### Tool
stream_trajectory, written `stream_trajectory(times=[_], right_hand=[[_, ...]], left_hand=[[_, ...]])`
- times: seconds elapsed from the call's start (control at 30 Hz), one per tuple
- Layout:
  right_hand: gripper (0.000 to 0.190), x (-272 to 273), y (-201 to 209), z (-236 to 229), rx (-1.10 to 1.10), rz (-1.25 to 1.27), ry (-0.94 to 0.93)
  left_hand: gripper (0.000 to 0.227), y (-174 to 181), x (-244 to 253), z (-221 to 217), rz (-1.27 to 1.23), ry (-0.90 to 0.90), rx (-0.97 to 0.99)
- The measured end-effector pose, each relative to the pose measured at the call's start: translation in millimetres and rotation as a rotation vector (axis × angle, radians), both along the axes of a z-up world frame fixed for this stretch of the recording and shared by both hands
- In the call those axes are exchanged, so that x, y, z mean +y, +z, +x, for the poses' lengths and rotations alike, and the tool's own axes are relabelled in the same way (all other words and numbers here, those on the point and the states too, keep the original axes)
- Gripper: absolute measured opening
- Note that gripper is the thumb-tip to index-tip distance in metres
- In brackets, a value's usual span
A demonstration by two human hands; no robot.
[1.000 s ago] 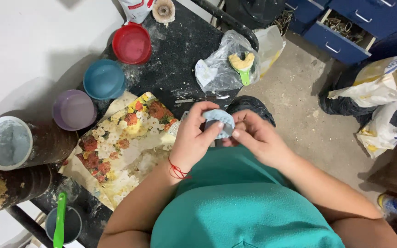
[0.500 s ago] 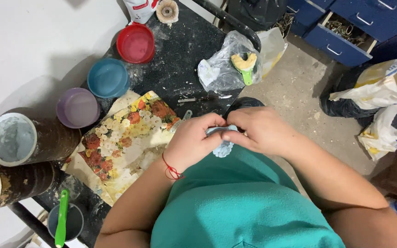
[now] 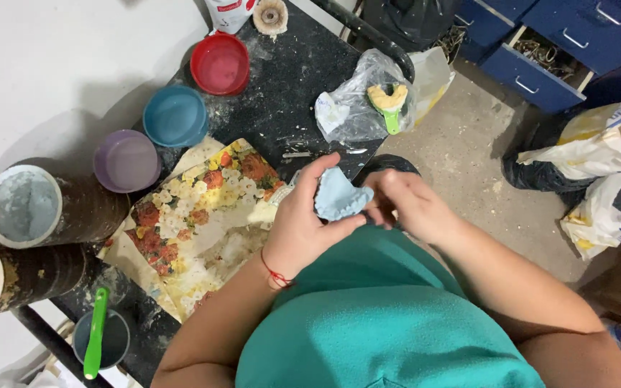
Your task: The person cleans a light blue mold by hand, then uses a metal tool to scrape residue from a green mold. The person removes debris from the green mold and places the blue mold into a plastic bag.
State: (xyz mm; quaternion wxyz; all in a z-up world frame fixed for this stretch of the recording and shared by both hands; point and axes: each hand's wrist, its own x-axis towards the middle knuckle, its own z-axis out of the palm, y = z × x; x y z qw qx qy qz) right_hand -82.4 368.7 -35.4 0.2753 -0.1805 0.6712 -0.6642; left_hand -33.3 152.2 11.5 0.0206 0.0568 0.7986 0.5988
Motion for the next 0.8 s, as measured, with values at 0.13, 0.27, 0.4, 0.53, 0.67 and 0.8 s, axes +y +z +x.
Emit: stream_trajectory(times=[0.13, 0.27, 0.4, 0.53, 0.67, 0.8], right_hand=[[0.07, 6.8, 24.5, -9.0, 0.034, -0.005, 0.102], [0.046, 7.9, 23.6, -6.0, 0.317, 0.242, 0.152], [0.042, -3.4, 42.3, -2.7, 0.415, 0.367, 0.177], [0.045, -5.9, 35.1, -2.2, 0.388, 0.353, 0.174], [0.047, -5.5, 19.7, 1.0, 0.35, 0.191, 0.196], [0.047, -0.6, -12.2, 9.3, 0.278, 0.061, 0.18]], left_hand=[[0.085, -7.1, -4.1, 2.4, -0.064, -0.044, 0.047], [0.077, -9.5, -2.8, 1.2, -0.207, -0.096, 0.195], [0.083, -8.3, -0.3, 1.2, -0.399, -0.125, 0.359], [0.075, -17.4, 0.3, 1.9, -0.524, -0.098, 0.424], [0.067, -5.0, -5.1, 1.5, -0.527, -0.213, 0.366], [0.069, 10.0, -6.2, -0.1, -0.311, -0.298, 0.184]])
